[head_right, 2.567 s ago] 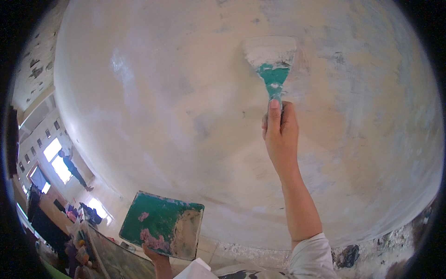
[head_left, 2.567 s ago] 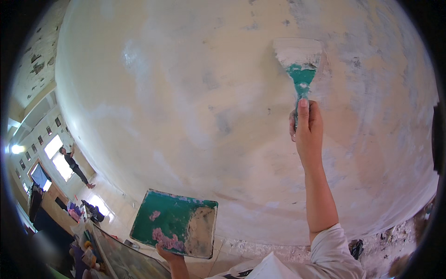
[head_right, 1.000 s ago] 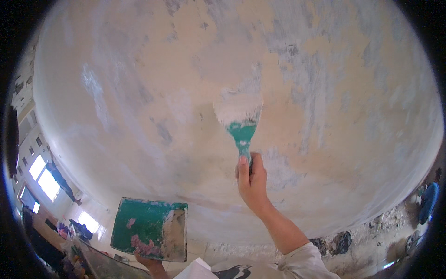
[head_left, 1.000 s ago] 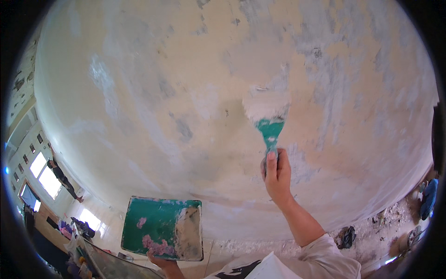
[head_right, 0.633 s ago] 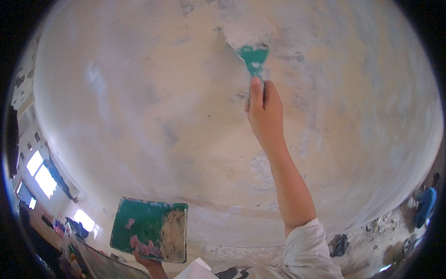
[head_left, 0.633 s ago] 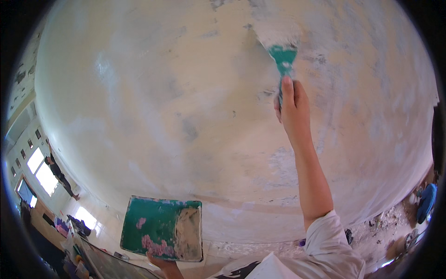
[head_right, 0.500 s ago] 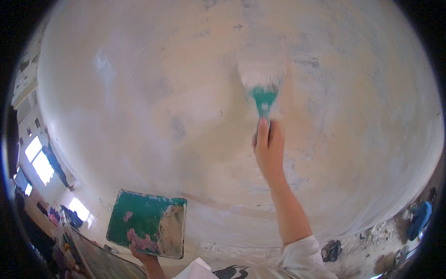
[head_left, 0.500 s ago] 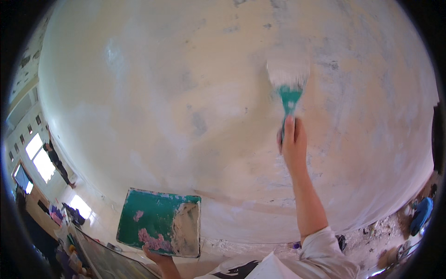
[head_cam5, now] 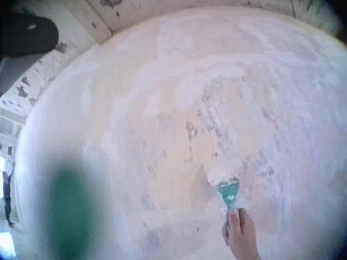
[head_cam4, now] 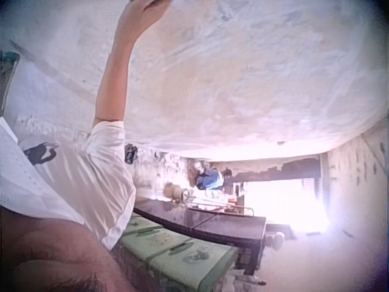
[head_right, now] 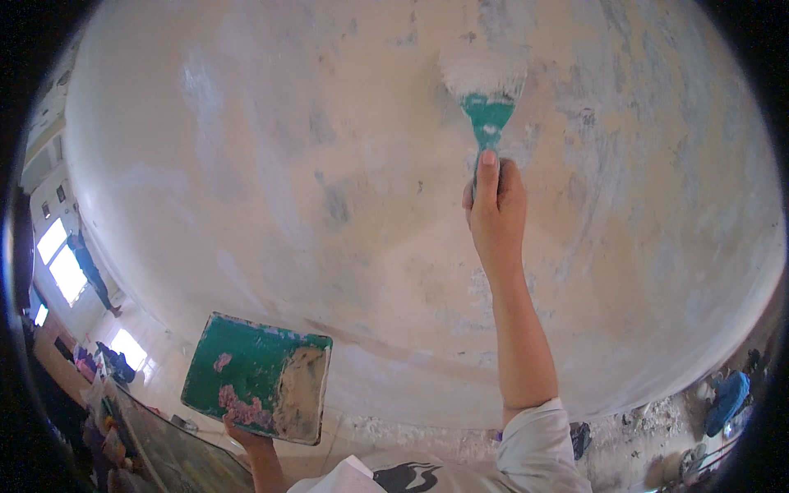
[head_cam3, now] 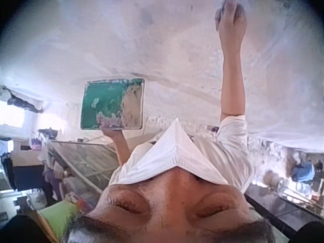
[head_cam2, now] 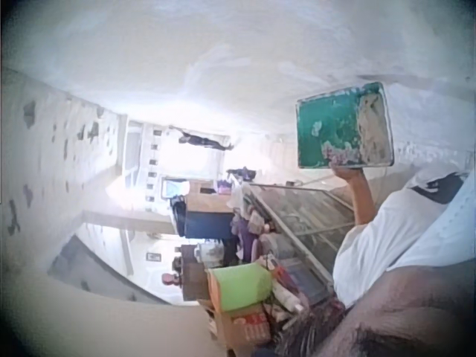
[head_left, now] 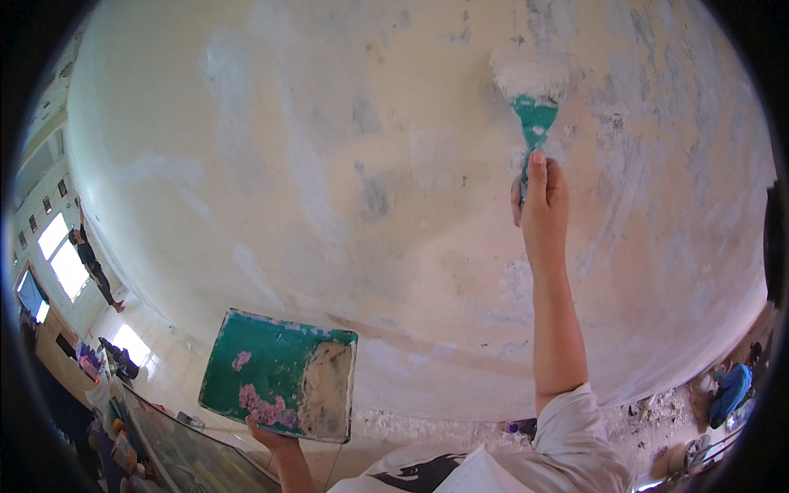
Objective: The person applies plaster to a wall using a putty knife, taking the material from a hand-held hawk.
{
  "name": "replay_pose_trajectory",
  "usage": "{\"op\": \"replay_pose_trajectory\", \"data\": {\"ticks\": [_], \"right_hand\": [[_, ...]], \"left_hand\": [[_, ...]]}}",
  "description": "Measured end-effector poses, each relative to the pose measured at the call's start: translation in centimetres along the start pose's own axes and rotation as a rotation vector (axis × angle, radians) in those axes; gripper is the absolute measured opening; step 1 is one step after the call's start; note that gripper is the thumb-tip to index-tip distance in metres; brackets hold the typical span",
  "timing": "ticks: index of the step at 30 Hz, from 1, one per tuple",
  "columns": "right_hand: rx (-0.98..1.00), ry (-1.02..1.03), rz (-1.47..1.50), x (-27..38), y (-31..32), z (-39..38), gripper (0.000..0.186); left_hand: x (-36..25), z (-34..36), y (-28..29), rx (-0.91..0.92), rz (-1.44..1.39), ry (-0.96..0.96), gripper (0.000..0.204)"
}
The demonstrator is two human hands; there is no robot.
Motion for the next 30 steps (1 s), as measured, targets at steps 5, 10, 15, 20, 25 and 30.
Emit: {"op": "replay_pose_trajectory", "data": {"ticks": [5,10,15,20,25,30], "right_hand": [[0.022,-0.154,-0.085,-7.2,-1.0,-7.0,0.042],[0.09,-0.315,0.06,-11.8,-1.3,-16.8,0.036],[0.451,-0.481,0.023,-11.2,-2.8,-20.4,0.03],[0.863,-0.594,-0.068,-8.3,-5.0,-18.9,0.026],[1.235,-0.632,-0.134,-9.4,-11.0,-19.3,0.025],[1.492,-0.619,-0.438,-11.8,-17.5,-19.3,0.035]], "left_hand": [[0.0,0.7,1.8,-0.045,0.079,-0.081,0.067],[-0.1,0.1,-0.4,-0.027,-0.011,-0.047,0.074],[-0.3,-0.1,-0.5,0.05,0.036,-0.054,0.074],[-0.3,-0.4,2.2,0.025,-0.052,0.05,0.066],[-0.2,-0.7,1.4,-0.128,-0.057,-0.012,0.051],[0.2,-0.5,3.2,-0.143,-0.057,-0.018,0.045]]}}
Point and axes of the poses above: each hand's wrist, its own z-axis towards the middle knuckle, its own y-axis out of the back of the hand, x = y × z, the point moved 2 cm from there along z, towards the middle knuckle, and after that the axes turned 9 degrees about x, right-handed, at the moved point
